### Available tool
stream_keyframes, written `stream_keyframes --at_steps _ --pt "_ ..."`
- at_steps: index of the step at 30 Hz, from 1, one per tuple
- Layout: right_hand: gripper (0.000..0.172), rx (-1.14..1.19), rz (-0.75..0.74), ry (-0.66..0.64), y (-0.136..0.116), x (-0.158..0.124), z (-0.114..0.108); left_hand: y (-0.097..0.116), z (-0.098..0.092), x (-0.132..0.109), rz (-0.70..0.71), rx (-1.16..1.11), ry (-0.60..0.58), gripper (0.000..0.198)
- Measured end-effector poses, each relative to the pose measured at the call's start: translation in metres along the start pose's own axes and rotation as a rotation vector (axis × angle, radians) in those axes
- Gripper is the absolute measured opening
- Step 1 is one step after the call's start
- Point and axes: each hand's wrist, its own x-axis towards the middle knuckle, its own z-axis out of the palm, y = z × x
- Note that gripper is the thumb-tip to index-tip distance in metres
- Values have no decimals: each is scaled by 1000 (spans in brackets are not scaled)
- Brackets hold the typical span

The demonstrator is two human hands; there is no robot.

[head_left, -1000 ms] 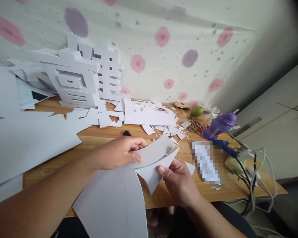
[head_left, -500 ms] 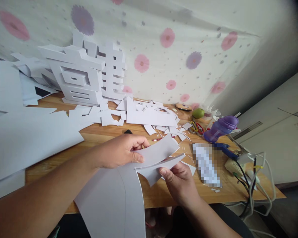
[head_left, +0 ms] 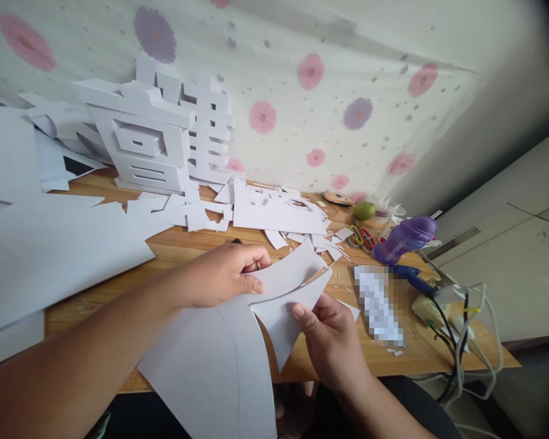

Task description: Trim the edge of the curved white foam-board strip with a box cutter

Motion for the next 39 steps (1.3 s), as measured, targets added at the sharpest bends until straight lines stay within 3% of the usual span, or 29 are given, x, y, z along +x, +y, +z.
stream_keyframes --at_steps 7,20,26,32,39 --pt "23 46 49 27 -8 -5 7 3 -2 1 19 48 -9 15" --pt "25 -39 -6 74 -13 -15 12 4 -3 -4 46 93 5 18" --pt "25 -238 -109 62 -43 -22 9 31 -7 -21 100 207 82 18" --pt "29 -432 -211 -114 -80 -31 1 67 -10 -41 123 256 -144 25" --pt "33 -338 -80 -285 -76 -34 7 54 12 -58 85 -129 -179 36"
